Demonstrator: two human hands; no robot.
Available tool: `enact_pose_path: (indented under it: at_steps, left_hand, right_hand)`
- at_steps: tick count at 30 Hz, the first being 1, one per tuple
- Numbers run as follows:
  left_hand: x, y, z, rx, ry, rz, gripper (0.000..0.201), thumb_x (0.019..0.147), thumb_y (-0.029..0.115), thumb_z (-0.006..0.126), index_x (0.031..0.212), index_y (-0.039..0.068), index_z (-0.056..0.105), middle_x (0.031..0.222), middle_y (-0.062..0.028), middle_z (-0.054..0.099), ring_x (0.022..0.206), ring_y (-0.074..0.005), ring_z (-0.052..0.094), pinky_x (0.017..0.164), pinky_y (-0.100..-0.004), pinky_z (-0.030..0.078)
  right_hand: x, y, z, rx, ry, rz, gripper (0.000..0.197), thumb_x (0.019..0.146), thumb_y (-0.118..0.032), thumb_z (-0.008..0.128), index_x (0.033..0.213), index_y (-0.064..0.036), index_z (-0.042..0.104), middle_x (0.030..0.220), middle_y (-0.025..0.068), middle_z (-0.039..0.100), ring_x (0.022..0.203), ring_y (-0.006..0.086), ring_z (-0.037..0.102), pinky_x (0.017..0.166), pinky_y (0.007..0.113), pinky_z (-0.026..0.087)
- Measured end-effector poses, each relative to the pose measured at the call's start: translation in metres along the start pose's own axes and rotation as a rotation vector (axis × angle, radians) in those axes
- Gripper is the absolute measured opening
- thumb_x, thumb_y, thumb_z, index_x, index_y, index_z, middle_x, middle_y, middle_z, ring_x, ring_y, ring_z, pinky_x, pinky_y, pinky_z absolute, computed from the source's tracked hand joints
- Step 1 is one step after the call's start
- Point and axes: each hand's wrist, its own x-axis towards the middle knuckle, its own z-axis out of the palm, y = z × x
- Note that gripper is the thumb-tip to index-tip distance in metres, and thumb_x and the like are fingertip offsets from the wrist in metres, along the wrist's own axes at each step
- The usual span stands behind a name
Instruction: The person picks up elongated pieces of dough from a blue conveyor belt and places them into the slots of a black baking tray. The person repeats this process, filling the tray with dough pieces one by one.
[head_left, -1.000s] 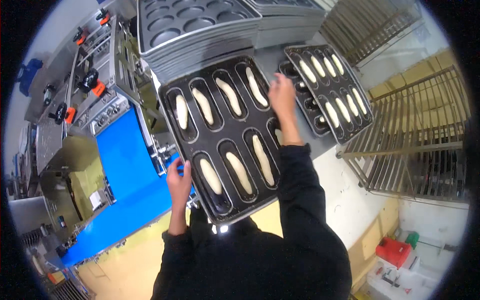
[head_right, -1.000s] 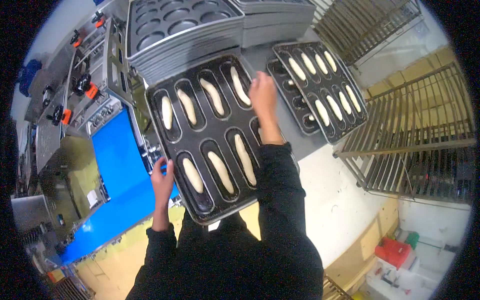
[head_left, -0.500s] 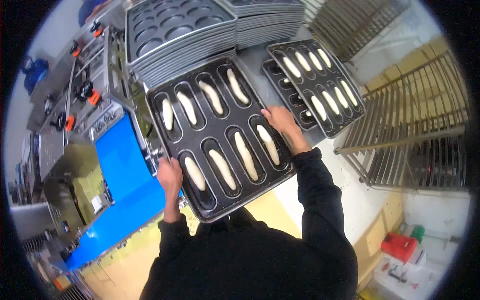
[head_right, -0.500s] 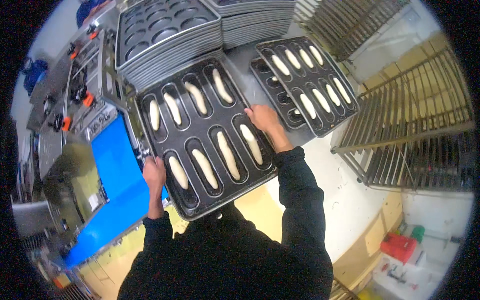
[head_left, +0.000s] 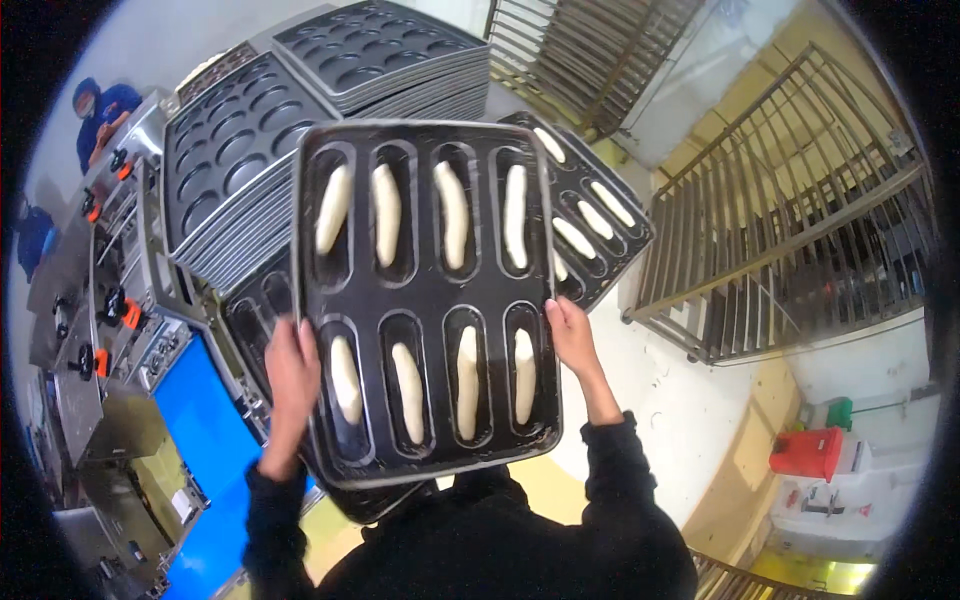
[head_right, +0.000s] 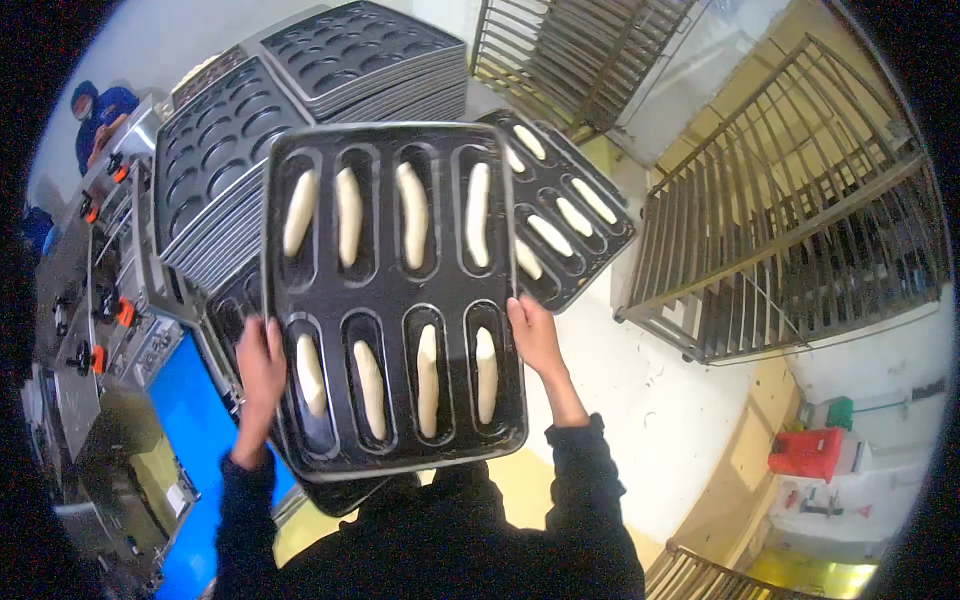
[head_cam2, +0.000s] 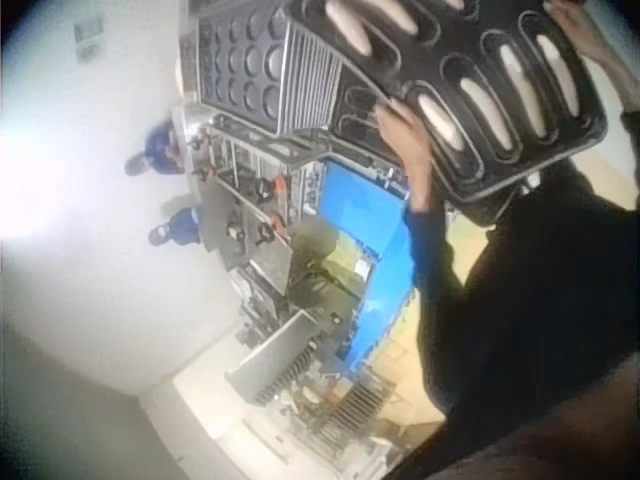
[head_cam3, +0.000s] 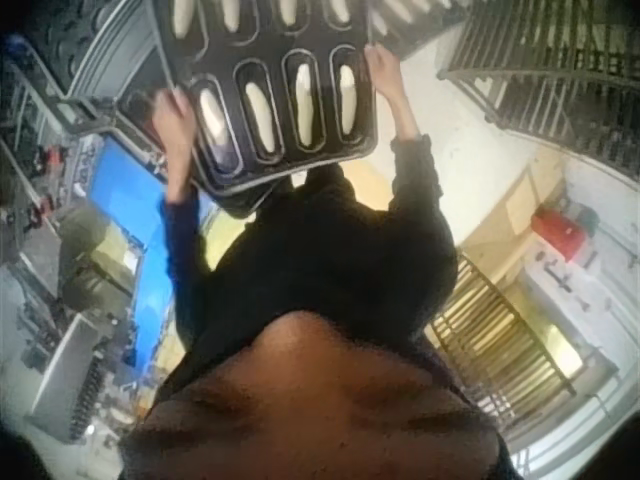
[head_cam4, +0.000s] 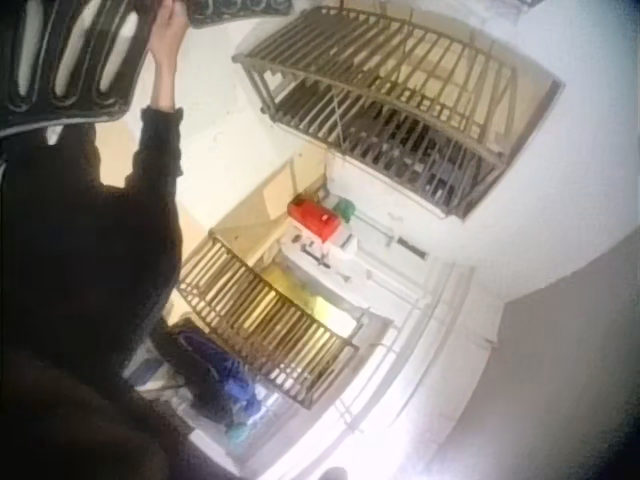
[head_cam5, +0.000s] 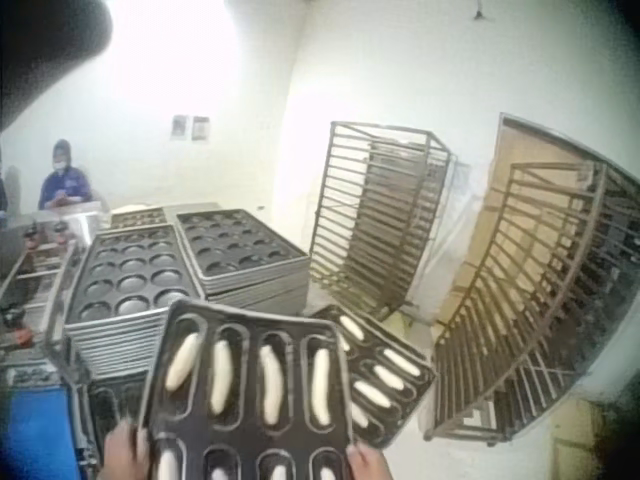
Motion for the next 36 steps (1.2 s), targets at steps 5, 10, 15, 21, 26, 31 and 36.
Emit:
enact_pose_path:
  at_steps: [5, 10, 15, 21, 26, 31, 36]
  left_hand:
    - [0.175, 0.08, 0.131, -0.073, -0.205, 0.372, 0.02, 0.089, 0.018, 0.05, 0.086, -0.001, 0.049, 0.079, -0.025, 0.054, 0.079, -0.0441, 0.052, 0.067, -0.0479, 0.04]
    - [0.293, 0.146, 0.286, -0.038, -0.418, 0.505, 0.021, 0.089, 0.02, 0.047, 0.088, -0.001, 0.05, 0.083, -0.0246, 0.053, 0.082, -0.0422, 0.052, 0.071, -0.0477, 0.04]
    - [0.339, 0.159, 0.377, -0.033, -0.502, 0.576, 0.023, 0.089, 0.02, 0.047, 0.086, -0.002, 0.051, 0.084, -0.0252, 0.055, 0.084, -0.0429, 0.052, 0.073, -0.0473, 0.042]
    - [0.353, 0.155, 0.429, 0.016, -0.629, 0.537, 0.025, 0.091, 0.022, 0.045, 0.086, -0.002, 0.05, 0.086, -0.0231, 0.055, 0.088, -0.0411, 0.053, 0.077, -0.0473, 0.04]
    - [0.346, 0.145, 0.437, 0.025, -0.665, 0.52, 0.023, 0.09, 0.019, 0.044, 0.091, -0.002, 0.054, 0.089, -0.022, 0.055, 0.088, -0.0404, 0.054, 0.075, -0.0465, 0.042]
    - [0.335, 0.155, 0.412, 0.188, -0.624, 0.511, 0.036, 0.086, 0.018, 0.05, 0.119, 0.004, 0.051, 0.101, -0.0187, 0.058, 0.092, -0.0373, 0.056, 0.083, -0.0435, 0.045]
    - [0.246, 0.208, 0.329, -0.825, -0.404, -0.01, 0.061, 0.08, 0.018, 0.065, 0.132, 0.008, 0.037, 0.119, -0.0114, 0.052, 0.107, -0.0226, 0.052, 0.088, -0.0384, 0.045]
  right_hand:
    - [0.036, 0.061, -0.054, 0.03, 0.241, 0.132, 0.032, 0.093, -0.022, 0.047, 0.069, -0.0002, 0.043, 0.056, 0.0099, 0.04, 0.055, 0.0137, 0.038, 0.052, 0.032, 0.037]
    - [0.09, 0.113, -0.078, 0.16, 0.338, 0.153, 0.031, 0.092, -0.021, 0.048, 0.069, -0.0002, 0.044, 0.057, 0.0121, 0.044, 0.054, 0.0187, 0.042, 0.054, 0.035, 0.038]
    - [0.134, 0.146, -0.085, 0.091, 0.263, 0.331, 0.033, 0.092, -0.023, 0.048, 0.07, 0.002, 0.045, 0.059, 0.0166, 0.046, 0.055, 0.025, 0.044, 0.056, 0.039, 0.038]
    - [0.156, 0.159, -0.092, 0.185, 0.145, 0.469, 0.035, 0.092, -0.024, 0.049, 0.07, 0.003, 0.045, 0.061, 0.017, 0.048, 0.058, 0.0251, 0.045, 0.057, 0.039, 0.037]
    - [0.157, 0.167, -0.091, 0.115, 0.047, 0.487, 0.035, 0.092, -0.025, 0.048, 0.072, 0.0034, 0.045, 0.062, 0.0174, 0.047, 0.059, 0.0248, 0.046, 0.059, 0.038, 0.039]
    - [0.154, 0.16, -0.103, 0.104, -0.075, 0.45, 0.029, 0.09, -0.024, 0.05, 0.078, 0.0026, 0.049, 0.07, 0.0161, 0.054, 0.062, 0.023, 0.051, 0.061, 0.036, 0.042]
    - [0.141, 0.086, -0.123, 0.131, 0.058, 0.24, 0.014, 0.083, -0.01, 0.062, 0.079, 0.0033, 0.058, 0.067, 0.0066, 0.057, 0.062, 0.0127, 0.053, 0.057, 0.027, 0.043]
